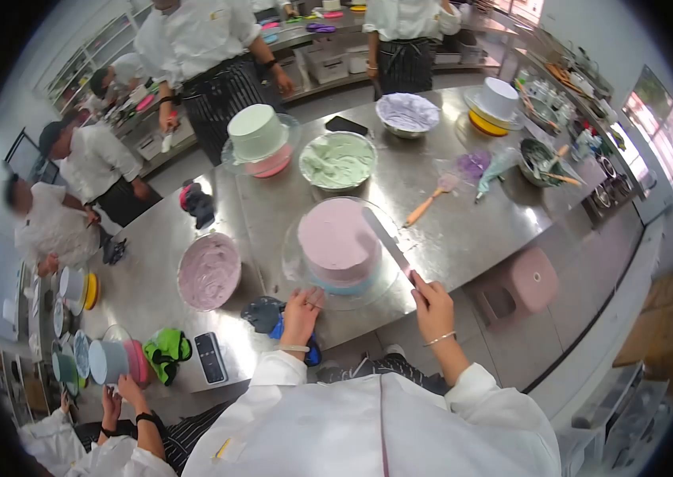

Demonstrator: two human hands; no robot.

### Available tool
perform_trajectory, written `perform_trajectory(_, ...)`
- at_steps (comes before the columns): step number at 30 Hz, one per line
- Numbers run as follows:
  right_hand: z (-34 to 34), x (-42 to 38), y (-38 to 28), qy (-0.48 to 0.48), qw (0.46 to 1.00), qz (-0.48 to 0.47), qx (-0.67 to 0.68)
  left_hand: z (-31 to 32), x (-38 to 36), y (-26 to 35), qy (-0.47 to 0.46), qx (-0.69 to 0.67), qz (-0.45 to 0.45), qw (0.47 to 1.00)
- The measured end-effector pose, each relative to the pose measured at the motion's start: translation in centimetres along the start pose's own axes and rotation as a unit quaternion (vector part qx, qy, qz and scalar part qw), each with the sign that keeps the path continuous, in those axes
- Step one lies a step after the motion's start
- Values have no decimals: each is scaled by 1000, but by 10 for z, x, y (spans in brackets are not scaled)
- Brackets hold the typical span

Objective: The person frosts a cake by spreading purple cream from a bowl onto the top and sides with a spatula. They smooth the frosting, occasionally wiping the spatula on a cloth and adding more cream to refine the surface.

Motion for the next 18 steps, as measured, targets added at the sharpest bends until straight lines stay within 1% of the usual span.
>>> perform_trajectory(1, 1, 0, 3, 1, 1000, -9, -8, 1, -3, -1, 1, 5, -4, 1000)
perform_trajectory(3, 3, 2, 1, -8, 999, 4, -45, 6, -13, -3, 2, 7, -14, 1000)
perform_trajectory(5, 8, 4, -1, -25, 997, 8, -76, 9, -23, -6, -3, 44, -50, 998)
perform_trajectory(7, 14, 6, -1, -28, 996, 18, -82, -1, -23, -13, -10, 49, -73, 996)
perform_trajectory(9, 19, 9, 0, -24, 993, 14, -117, -15, -16, -21, -16, 56, -93, 994)
perform_trajectory(11, 23, 12, 0, -24, 992, 12, -120, -22, -9, -18, -9, 67, -18, 998)
perform_trajectory(12, 24, 13, 0, -22, 992, 9, -122, -26, -7, -19, -8, 65, -19, 998)
perform_trajectory(14, 26, 15, -2, -26, 991, 4, -129, -18, -10, -6, 33, 56, 31, 997)
perform_trajectory(18, 28, 19, -2, -37, 988, -5, -148, -17, -11, -2, 32, 39, 38, 998)
Point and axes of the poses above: each hand's wrist, its own x-axis towards the middle knuckle, its own z-axis out of the palm, y = z × x, the point moved 4 cm from there along x, towards the middle knuckle, and after that the axes turned 4 degrees about x, right-handed, at the moved point
